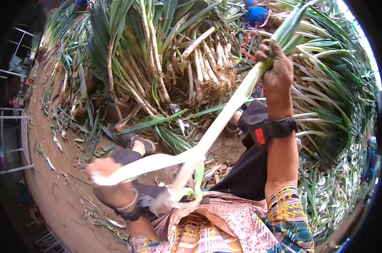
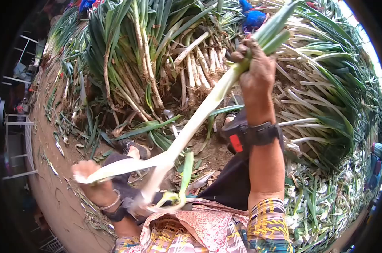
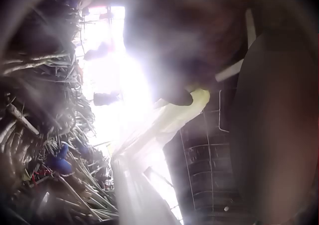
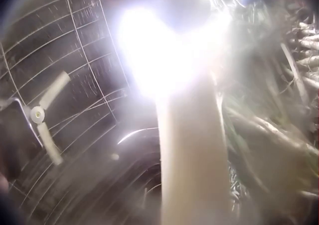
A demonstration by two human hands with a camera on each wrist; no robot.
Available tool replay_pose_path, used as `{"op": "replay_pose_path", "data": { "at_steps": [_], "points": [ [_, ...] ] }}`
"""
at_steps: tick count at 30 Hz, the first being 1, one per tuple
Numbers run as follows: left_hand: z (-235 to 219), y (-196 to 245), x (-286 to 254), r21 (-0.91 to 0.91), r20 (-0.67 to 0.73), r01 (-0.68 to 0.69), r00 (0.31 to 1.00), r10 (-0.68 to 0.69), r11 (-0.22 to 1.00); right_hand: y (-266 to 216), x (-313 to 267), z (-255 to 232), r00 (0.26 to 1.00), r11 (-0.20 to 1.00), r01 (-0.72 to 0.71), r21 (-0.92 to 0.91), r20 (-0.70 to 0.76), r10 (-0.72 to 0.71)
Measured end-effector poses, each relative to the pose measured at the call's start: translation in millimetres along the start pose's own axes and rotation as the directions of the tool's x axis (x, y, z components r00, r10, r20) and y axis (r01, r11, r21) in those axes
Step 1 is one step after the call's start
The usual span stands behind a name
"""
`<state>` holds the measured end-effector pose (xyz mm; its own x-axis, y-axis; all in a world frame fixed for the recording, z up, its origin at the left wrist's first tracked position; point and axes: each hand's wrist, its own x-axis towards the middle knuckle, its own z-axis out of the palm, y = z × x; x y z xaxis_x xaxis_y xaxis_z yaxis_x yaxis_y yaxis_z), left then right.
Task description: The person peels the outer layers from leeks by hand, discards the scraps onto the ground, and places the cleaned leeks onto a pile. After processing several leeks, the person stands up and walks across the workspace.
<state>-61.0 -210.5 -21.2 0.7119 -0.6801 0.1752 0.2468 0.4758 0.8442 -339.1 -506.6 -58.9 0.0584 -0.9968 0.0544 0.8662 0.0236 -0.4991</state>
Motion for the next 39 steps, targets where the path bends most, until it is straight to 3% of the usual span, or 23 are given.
{"op": "replay_pose_path", "data": {
  "at_steps": [2,3,5,6,8,11,12,14,15,16,17,19,23,24,26,28,29,30,32,34,37,38,39],
  "points": [
    [-47,44,8,-0.589,0.031,0.019,1.0,-0.001,0.808,-13,19,-26,0.994,0.995,0.1,0.025,-0.05,-0.099],
    [-77,57,8,-0.125,-0.198,-0.166,0.97,0.139,0.978,-17,26,-36,0.988,0.99,0.137,0.02,-0.071,-0.135],
    [-157,71,0,-0.043,-0.292,-0.116,0.951,0.099,0.992,-8,25,-30,0.97,0.986,0.154,-0.058,-0.182,-0.162],
    [-140,66,7,0.188,-0.518,-0.085,0.838,0.172,0.979,-1,27,-28,0.973,0.986,0.146,-0.086,-0.167,-0.158],
    [-169,68,16,0.212,-0.415,-0.067,0.897,0.152,0.975,10,25,-31,0.973,0.98,0.135,-0.144,-0.166,-0.158],
    [-176,46,31,0.236,-0.584,-0.009,0.798,0.149,0.972,2,23,-25,0.978,0.994,0.1,-0.045,-0.181,-0.107],
    [-191,44,27,0.276,-0.49,-0.096,0.842,0.226,0.956,-8,28,-34,0.981,0.997,0.078,-0.001,-0.18,-0.077],
    [-332,79,26,0.161,-0.547,-0.184,0.801,0.243,0.97,-27,38,-52,0.981,0.996,0.085,0.002,-0.174,-0.084],
    [-311,98,24,0.206,-0.366,-0.18,0.897,0.247,0.962,-35,39,-58,0.98,0.995,0.103,-0.018,-0.17,-0.104],
    [-245,86,31,0.83,-0.242,-0.012,0.893,0.379,0.558,-38,38,-59,0.981,0.993,0.096,-0.065,-0.165,-0.105],
    [-193,69,41,0.936,-0.149,0.012,0.918,0.367,0.351,-33,37,-62,0.981,0.99,0.063,-0.13,-0.173,-0.085],
    [-103,-3,44,0.923,0.142,-0.178,0.982,0.128,0.34,-17,40,-64,0.985,0.963,-0.022,-0.267,-0.173,-0.026],
    [-18,-118,-12,0.697,0.645,-0.478,0.744,-0.175,0.534,9,41,-66,0.984,0.899,-0.117,-0.423,-0.17,0.048],
    [-11,-123,-29,0.658,0.675,-0.416,0.695,-0.248,0.628,18,42,-61,0.985,0.884,-0.132,-0.448,-0.163,0.064],
    [0,-88,-47,0.611,0.596,0.178,0.539,-0.596,0.772,24,42,-58,0.985,0.859,-0.145,-0.491,-0.155,0.078],
    [-1,-40,-55,0.482,0.582,0.317,0.581,-0.569,0.817,35,41,-48,0.985,0.845,-0.161,-0.511,-0.142,0.102],
    [-3,-32,-61,0.435,0.58,0.248,0.658,-0.48,0.865,42,38,-45,0.984,0.835,-0.169,-0.523,-0.131,0.117],
    [-9,-18,-66,0.403,0.594,0.337,0.61,-0.524,0.851,51,37,-41,0.983,0.826,-0.181,-0.534,-0.122,0.137],
    [-18,-14,-89,0.36,0.508,0.434,0.651,-0.564,0.826,68,34,-31,0.98,0.81,-0.197,-0.552,-0.095,0.174],
    [-18,7,-101,0.363,0.515,0.288,0.731,-0.449,0.886,88,30,-18,0.974,0.789,-0.213,-0.576,-0.066,0.215],
    [-29,49,-120,0.288,0.372,0.382,0.801,-0.47,0.878,104,22,-5,0.968,0.758,-0.216,-0.615,-0.034,0.249],
    [-37,58,-131,0.225,0.345,0.213,0.895,-0.282,0.951,110,20,0,0.965,0.741,-0.215,-0.636,-0.022,0.262],
    [-57,74,-138,0.335,0.332,0.175,0.898,-0.29,0.926,110,13,3,0.964,0.728,-0.214,-0.651,-0.023,0.263]
  ]
}}
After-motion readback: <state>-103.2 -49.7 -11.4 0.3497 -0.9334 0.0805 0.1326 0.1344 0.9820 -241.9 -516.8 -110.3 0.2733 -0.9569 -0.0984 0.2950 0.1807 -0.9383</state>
